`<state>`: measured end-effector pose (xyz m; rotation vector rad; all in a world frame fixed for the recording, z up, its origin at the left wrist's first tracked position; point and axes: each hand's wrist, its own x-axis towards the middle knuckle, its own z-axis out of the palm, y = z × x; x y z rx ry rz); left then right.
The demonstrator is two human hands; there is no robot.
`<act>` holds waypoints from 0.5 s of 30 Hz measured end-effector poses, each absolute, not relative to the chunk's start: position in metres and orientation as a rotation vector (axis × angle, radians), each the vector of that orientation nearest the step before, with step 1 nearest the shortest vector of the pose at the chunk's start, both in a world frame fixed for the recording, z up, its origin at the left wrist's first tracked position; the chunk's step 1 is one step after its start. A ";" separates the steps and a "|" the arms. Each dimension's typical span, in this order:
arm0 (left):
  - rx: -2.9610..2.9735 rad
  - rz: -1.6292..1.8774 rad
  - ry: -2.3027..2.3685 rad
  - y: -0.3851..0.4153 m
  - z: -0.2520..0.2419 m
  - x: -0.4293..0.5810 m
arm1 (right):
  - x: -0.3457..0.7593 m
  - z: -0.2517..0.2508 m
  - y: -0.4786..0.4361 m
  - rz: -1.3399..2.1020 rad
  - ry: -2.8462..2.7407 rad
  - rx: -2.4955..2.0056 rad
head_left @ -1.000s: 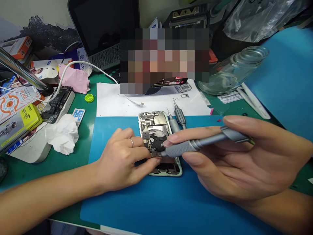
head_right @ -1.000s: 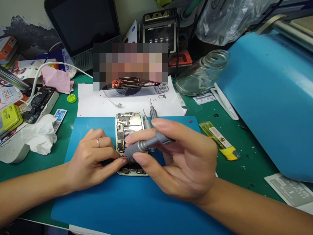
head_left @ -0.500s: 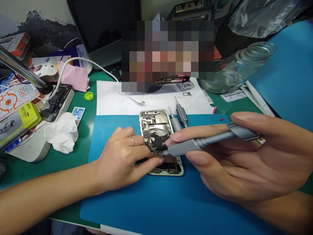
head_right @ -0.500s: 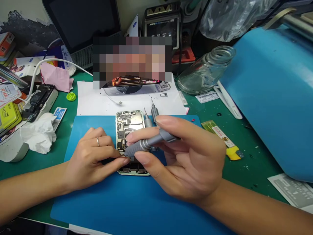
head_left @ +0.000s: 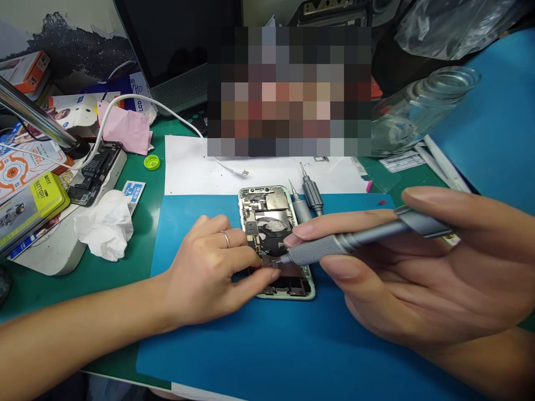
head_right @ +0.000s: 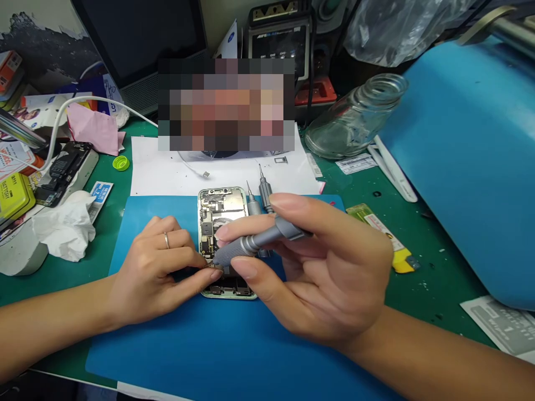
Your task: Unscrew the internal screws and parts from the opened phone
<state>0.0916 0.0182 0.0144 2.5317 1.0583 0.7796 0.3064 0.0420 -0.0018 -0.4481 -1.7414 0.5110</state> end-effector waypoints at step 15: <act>2.529 0.773 1.069 0.018 0.015 0.092 | 0.305 0.000 0.039 0.523 -1.742 -0.505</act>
